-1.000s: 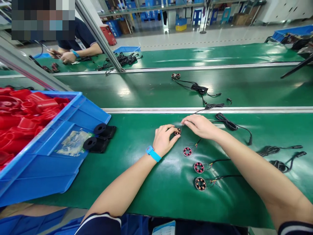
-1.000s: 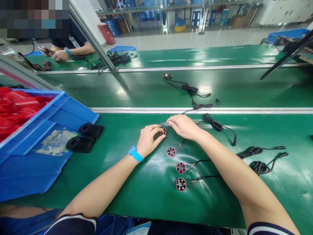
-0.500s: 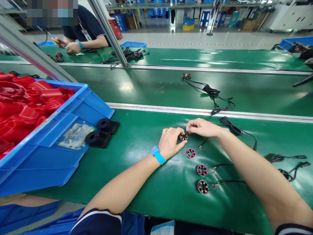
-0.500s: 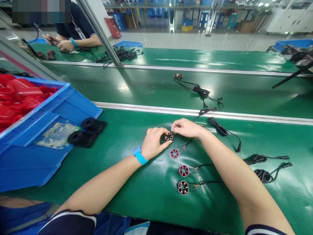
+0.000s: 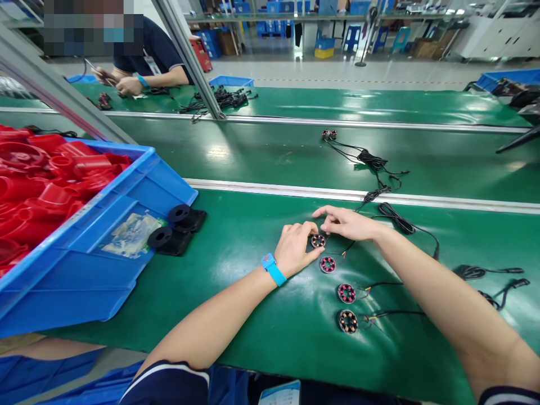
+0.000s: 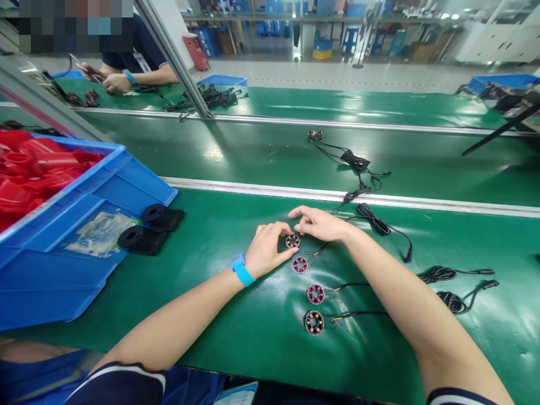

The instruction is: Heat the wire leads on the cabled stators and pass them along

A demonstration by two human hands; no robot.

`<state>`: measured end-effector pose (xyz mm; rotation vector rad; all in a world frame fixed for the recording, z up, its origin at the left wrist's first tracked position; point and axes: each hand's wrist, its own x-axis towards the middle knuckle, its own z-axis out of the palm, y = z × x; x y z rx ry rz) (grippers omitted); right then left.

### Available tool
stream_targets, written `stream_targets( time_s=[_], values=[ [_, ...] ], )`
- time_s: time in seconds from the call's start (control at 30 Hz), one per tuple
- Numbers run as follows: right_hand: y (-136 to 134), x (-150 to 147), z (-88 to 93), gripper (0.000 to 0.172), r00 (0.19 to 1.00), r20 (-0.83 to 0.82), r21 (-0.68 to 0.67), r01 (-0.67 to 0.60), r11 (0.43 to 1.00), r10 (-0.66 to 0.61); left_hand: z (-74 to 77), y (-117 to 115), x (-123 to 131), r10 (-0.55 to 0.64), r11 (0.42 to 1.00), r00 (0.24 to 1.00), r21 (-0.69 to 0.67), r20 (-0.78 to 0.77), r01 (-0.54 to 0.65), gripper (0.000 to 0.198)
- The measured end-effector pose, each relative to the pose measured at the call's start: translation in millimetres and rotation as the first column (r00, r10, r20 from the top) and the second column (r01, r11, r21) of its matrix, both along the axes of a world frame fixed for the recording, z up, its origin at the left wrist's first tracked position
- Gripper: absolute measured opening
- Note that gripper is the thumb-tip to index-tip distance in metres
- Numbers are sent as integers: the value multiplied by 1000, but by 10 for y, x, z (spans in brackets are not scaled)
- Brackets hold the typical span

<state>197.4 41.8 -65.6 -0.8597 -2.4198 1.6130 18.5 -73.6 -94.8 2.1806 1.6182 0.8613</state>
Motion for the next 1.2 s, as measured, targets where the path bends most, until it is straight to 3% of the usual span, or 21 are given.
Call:
stream_targets(
  time_s=[0.13, 0.27, 0.33, 0.37, 0.43, 0.47, 0.6, 0.73, 0.8, 0.9, 1.03, 1.2],
  values=[
    [-80, -75, -77, 41, 981, -5, 111, 194, 975, -195, -3, 5, -4, -18, 1000, 1000, -1, 9, 18, 43],
    [21, -15, -44, 31, 961, 0, 302, 264, 916, -276, -18, -10, -14, -15, 1000, 1000, -5, 22, 16, 44],
    [214, 172, -7, 32, 934, 13, 534, 296, 792, -358, -20, -19, -19, -21, 1000, 1000, -15, 10, 22, 42],
    [332, 304, 5, 34, 909, 42, 680, 278, 679, -414, -18, -22, -21, -27, 999, 1000, -20, -1, 27, 39],
    [558, 612, 11, 39, 848, 146, 861, 146, 488, -510, -9, -25, -24, -45, 999, 999, -29, -25, 45, 32],
    [647, 773, 5, 41, 817, 204, 889, 76, 451, -540, -4, -24, -24, -55, 998, 998, -32, -33, 54, 28],
    [734, 1310, -35, 51, 757, 330, 897, -65, 437, -564, 3, -14, -24, -83, 996, 996, -30, -28, 82, 24],
    [583, 1615, -42, 57, 825, 266, 920, -63, 387, -499, -6, -4, -33, -136, 989, 991, -52, -8, 136, 22],
    [534, 1709, -35, 57, 874, 246, 902, -48, 429, -419, -6, -2, -38, -155, 986, 988, -60, 3, 155, 22],
    [535, 1791, -24, 61, 902, 266, 807, -16, 590, -340, -3, -7, -37, -145, 987, 989, -67, 20, 146, 24],
    [588, 1793, 14, 63, 834, 360, 725, 32, 688, -417, -1, -30, -28, -108, 993, 994, -55, 17, 109, 18],
    [486, 1844, 195, 45, 718, 594, 627, -131, 768, -363, 9, -33, -39, -106, 993, 994, -40, 33, 108, 13]
  ],
)
